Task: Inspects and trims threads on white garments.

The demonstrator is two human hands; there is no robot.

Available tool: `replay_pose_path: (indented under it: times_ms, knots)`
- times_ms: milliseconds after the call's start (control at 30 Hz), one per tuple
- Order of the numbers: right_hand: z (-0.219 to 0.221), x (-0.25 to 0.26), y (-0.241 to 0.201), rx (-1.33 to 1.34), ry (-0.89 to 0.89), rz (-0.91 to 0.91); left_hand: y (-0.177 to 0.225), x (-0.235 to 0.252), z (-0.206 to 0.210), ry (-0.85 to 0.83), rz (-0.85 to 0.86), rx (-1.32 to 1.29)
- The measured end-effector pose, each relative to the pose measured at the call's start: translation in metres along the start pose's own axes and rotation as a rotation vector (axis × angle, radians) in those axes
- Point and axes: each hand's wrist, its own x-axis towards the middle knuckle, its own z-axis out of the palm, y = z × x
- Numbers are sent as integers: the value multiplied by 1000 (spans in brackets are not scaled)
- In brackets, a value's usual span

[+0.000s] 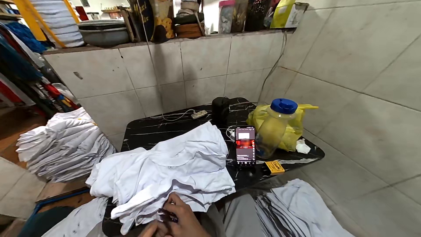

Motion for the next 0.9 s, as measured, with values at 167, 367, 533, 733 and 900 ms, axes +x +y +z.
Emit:
replay_pose_path:
  times_ms: [167, 367, 533, 733, 900]
  knots:
    - [8, -2, -1, 336, 71, 68, 5, 7, 15, 461, 72, 133]
    - [9, -5, -9, 394, 72, 132, 0, 5, 26, 615, 213, 298]
    - [9, -9, -9, 337, 45, 132, -4, 2, 23, 633, 235, 305]
    - [9, -10, -6, 336, 103, 138, -13, 2, 19, 586, 255, 83]
    - [11, -10, -8, 322, 145, 155, -10, -1, 21, 508, 212, 101]
